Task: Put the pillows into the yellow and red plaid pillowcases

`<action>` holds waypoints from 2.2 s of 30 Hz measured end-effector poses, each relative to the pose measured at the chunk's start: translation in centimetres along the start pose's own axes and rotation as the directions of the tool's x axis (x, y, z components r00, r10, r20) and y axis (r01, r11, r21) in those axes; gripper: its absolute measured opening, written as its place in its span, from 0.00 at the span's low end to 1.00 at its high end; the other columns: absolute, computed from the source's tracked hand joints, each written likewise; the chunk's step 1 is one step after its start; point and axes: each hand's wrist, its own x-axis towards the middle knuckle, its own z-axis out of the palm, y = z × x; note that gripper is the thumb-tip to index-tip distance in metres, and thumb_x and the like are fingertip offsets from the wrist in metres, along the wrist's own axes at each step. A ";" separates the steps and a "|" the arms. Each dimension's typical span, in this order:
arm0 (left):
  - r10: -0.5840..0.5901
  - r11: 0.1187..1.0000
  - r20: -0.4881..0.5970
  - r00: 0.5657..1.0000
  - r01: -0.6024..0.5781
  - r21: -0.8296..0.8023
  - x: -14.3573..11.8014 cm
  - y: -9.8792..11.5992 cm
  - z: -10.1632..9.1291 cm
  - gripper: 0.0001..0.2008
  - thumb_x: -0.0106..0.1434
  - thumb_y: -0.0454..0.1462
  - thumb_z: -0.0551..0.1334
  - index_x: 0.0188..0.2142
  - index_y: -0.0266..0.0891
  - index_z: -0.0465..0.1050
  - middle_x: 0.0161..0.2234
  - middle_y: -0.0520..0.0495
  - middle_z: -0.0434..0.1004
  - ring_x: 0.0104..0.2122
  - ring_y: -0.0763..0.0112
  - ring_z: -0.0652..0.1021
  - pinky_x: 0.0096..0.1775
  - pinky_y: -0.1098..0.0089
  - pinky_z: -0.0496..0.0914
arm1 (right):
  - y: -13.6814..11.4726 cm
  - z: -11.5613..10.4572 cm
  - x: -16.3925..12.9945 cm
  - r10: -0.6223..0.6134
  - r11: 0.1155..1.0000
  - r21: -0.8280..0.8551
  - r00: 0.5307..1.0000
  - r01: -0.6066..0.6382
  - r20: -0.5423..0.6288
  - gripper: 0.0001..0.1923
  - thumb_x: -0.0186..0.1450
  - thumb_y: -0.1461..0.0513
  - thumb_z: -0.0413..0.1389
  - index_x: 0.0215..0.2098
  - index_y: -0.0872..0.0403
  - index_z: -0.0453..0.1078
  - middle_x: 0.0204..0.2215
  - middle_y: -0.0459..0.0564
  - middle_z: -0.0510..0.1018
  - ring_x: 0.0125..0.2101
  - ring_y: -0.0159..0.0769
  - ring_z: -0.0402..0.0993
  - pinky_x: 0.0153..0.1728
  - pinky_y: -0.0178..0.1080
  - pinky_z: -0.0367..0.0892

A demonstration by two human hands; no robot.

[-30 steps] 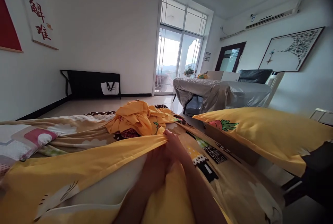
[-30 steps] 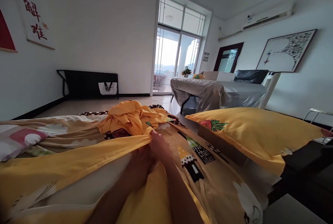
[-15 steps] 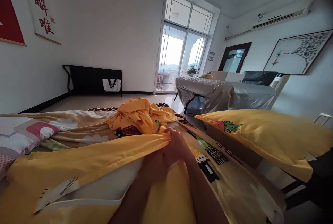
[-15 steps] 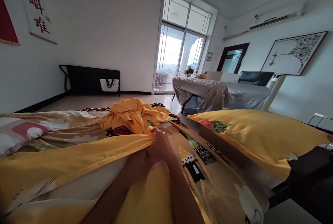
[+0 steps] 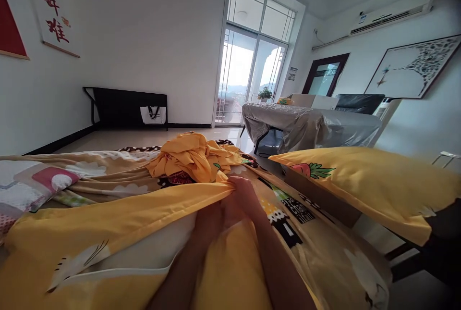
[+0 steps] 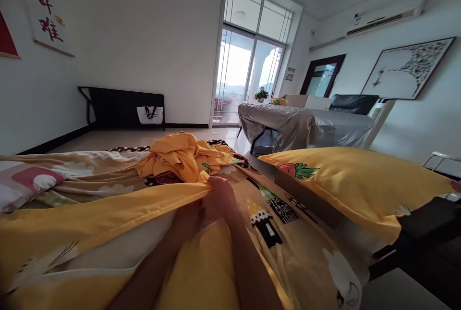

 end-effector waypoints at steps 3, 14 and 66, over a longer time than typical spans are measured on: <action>-0.018 0.999 -0.014 1.000 0.019 0.028 -0.1 -0.2 -0.2 0.24 0.63 0.39 0.53 0.59 0.38 0.63 0.59 0.37 0.68 0.61 0.52 0.65 0.59 0.57 0.59 | -0.1 0.2 0.1 0.033 0.997 0.064 0.999 -0.032 -0.008 0.19 0.52 0.72 0.48 0.35 0.53 0.75 0.32 0.48 0.81 0.34 0.35 0.73 0.32 0.31 0.56; -0.014 1.000 -0.005 1.000 0.015 0.027 -0.2 0.0 -0.8 0.16 0.59 0.34 0.56 0.47 0.39 0.72 0.46 0.40 0.78 0.52 0.55 0.73 0.52 0.60 0.65 | 0.5 0.9 0.4 0.023 0.982 0.189 0.999 -0.014 -0.045 0.23 0.50 0.74 0.46 0.39 0.53 0.73 0.32 0.47 0.80 0.33 0.34 0.73 0.31 0.31 0.58; 0.441 0.888 -0.038 0.897 -0.442 -0.130 -2.2 1.5 -1.5 0.13 0.59 0.30 0.59 0.39 0.47 0.76 0.51 0.50 0.73 0.53 0.64 0.69 0.56 0.62 0.60 | 0.6 0.3 0.2 -0.097 0.903 0.420 0.995 0.093 -0.012 0.29 0.43 0.75 0.45 0.37 0.54 0.78 0.34 0.48 0.82 0.37 0.36 0.76 0.39 0.33 0.66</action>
